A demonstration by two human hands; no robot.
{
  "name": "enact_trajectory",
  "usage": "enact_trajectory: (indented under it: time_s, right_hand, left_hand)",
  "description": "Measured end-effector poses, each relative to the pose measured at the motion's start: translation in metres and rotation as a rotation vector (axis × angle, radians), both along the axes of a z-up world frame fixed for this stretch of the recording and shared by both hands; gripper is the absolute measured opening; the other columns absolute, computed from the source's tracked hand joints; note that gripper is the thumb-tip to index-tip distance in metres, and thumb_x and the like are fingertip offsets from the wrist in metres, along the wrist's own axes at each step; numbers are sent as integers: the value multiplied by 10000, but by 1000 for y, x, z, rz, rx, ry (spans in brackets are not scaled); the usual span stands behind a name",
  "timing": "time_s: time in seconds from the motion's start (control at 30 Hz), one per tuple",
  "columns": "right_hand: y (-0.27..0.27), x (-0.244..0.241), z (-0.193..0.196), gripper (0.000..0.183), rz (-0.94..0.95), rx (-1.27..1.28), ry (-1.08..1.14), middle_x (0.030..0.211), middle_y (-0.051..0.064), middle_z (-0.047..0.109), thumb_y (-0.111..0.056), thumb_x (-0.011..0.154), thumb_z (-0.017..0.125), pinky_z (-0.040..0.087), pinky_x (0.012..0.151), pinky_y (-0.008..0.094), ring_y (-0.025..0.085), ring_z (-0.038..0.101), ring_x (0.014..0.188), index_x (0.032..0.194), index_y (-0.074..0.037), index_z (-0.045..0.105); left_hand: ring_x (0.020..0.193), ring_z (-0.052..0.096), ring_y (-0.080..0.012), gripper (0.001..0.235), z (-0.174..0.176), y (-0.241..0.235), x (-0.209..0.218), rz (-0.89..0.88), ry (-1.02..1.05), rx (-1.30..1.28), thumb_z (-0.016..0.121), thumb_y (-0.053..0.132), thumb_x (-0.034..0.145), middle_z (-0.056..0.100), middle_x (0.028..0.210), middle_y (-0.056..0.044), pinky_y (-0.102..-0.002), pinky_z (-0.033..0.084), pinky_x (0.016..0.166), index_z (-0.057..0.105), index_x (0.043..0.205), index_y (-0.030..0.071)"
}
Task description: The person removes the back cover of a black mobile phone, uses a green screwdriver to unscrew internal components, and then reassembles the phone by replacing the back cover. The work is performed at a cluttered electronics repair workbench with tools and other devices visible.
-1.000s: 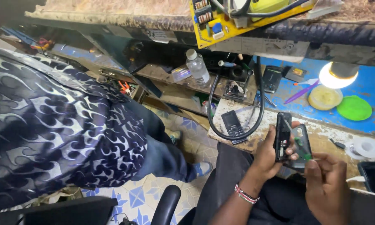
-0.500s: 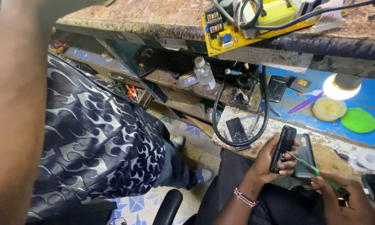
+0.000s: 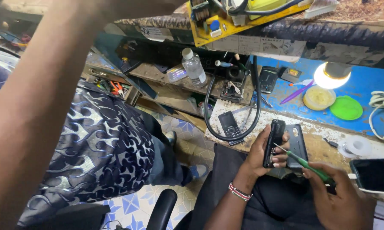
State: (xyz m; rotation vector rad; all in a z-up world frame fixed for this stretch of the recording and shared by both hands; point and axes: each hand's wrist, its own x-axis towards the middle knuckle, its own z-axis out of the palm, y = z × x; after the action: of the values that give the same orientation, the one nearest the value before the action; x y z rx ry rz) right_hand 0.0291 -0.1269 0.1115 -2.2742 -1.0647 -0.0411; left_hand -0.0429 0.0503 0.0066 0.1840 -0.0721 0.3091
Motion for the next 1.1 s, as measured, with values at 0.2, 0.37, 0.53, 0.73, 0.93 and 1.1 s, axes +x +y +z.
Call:
enact_trajectory:
  time_s: [0.2, 0.37, 0.53, 0.73, 0.93, 1.1]
  right_hand:
    - [0, 14, -1, 236, 117, 18, 186, 1071, 35, 805, -257, 1032, 691, 553, 842, 369, 209, 758, 1062, 1242, -149, 704]
    - [0, 9, 4, 273, 90, 26, 264, 1083, 74, 800, -266, 1042, 667, 552, 763, 357, 197, 763, 984, 1262, -107, 698]
    - [-3, 14, -3, 244, 165, 78, 180, 1145, 72, 791, -235, 1035, 680, 563, 875, 366, 217, 757, 1072, 1252, -125, 696]
    - [2, 10, 8, 262, 130, 56, 270, 1099, 63, 795, -214, 1031, 661, 623, 717, 353, 186, 753, 1071, 1264, -99, 693]
    - [2, 11, 5, 233, 208, 154, 250, 1089, 103, 788, -149, 1013, 691, 609, 787, 336, 199, 757, 1060, 1225, -51, 696]
    - [2, 12, 4, 256, 178, 116, 255, 1191, 132, 769, -172, 1014, 687, 608, 761, 356, 225, 742, 1094, 1244, -60, 703]
  left_hand:
    - [515, 395, -43, 464, 4, 2, 0, -21, -26, 1, 513, 586, 1066, 387, 757, 52, -196, 392, 469, 478, 1030, 125]
    - [528, 405, -49, 456, 4, 0, 0, -10, -41, -9, 493, 564, 1086, 416, 752, 50, -206, 398, 490, 487, 1040, 111]
    - [518, 403, -51, 468, 6, 0, 1, -8, -33, -3, 484, 569, 1099, 406, 752, 51, -215, 410, 500, 510, 1050, 104]
    - [501, 416, -41, 464, 7, 0, 1, 4, 12, 12, 507, 570, 1082, 406, 728, 57, -203, 424, 480, 504, 1038, 108]
    - [510, 411, -40, 466, 0, 1, 2, -16, -8, -2, 502, 570, 1084, 397, 745, 57, -215, 426, 497, 509, 1056, 105]
    - [502, 418, -40, 469, 0, 1, 3, -12, 9, -1, 499, 570, 1081, 406, 725, 62, -220, 434, 496, 504, 1049, 102]
